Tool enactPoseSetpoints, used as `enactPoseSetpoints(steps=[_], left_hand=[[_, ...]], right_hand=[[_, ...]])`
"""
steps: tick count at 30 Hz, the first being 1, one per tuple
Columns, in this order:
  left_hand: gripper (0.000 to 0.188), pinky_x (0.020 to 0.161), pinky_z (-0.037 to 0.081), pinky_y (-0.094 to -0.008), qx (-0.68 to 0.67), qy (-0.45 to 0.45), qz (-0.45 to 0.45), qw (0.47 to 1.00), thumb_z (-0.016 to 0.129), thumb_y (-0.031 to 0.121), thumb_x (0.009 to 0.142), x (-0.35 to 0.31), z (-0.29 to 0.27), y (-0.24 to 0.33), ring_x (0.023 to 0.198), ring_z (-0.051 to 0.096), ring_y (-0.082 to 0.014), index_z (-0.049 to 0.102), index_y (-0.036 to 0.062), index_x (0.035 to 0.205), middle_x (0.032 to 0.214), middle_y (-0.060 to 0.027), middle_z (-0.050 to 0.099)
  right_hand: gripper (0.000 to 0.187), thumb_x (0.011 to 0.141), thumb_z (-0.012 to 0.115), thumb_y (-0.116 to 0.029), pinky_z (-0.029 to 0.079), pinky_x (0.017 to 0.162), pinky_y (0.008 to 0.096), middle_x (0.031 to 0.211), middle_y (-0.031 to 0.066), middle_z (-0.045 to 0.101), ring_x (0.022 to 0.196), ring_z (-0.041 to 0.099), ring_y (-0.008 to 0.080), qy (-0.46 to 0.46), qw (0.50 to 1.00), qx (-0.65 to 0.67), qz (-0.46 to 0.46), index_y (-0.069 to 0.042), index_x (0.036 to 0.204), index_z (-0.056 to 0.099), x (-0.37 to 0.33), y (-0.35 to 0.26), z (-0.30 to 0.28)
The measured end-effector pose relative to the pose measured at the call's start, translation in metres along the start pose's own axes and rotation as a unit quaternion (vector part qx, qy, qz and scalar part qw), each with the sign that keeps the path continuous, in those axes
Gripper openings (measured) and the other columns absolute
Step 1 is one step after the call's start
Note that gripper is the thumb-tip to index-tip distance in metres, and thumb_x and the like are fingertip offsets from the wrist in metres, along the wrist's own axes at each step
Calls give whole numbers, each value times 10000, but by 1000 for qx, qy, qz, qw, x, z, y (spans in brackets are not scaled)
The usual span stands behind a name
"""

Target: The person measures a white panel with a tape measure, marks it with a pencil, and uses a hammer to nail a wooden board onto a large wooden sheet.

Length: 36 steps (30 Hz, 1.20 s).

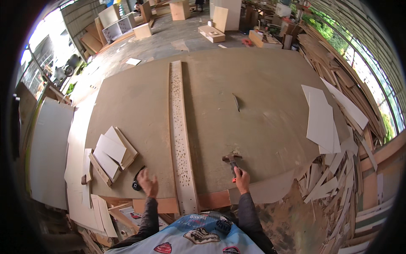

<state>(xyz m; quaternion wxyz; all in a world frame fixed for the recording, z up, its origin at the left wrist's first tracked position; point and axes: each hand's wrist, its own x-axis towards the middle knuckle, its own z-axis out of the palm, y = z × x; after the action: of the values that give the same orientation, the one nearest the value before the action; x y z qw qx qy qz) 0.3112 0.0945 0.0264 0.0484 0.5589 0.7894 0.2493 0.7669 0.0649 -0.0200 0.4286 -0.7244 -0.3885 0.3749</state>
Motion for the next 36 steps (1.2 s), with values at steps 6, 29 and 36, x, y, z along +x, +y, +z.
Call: enactPoseSetpoints(steps=[6, 29, 36], left_hand=[[875, 1125, 357, -514, 150, -127, -133, 971, 809, 258, 687, 13, -29, -75, 1306, 437, -466, 493, 127, 1492, 1418, -301, 437], [439, 1025, 446, -321, -620, -365, -115, 685, 787, 108, 890, -59, -2, 226, 1105, 569, -162, 552, 16, 1251, 1163, -55, 596], [198, 891, 509, -283, -579, -399, -64, 708, 766, 53, 899, -81, 74, 297, 973, 610, -107, 584, 55, 979, 1001, -8, 639]], right_hand=[[353, 991, 625, -380, 498, 712, 462, 890, 144, 629, 750, 619, 324, 106, 964, -240, -45, -30, 945, 650, -10, -6, -12], [789, 753, 757, -24, 500, 1032, 434, 1319, 213, 608, 1273, 573, 389, -246, 917, 19, -315, -35, 1470, 426, -30, -139, 49], [587, 683, 679, -8, 559, 855, 447, 1108, 152, 639, 1035, 646, 370, -245, 909, -99, -321, -94, 1263, 645, 40, -103, -64]])
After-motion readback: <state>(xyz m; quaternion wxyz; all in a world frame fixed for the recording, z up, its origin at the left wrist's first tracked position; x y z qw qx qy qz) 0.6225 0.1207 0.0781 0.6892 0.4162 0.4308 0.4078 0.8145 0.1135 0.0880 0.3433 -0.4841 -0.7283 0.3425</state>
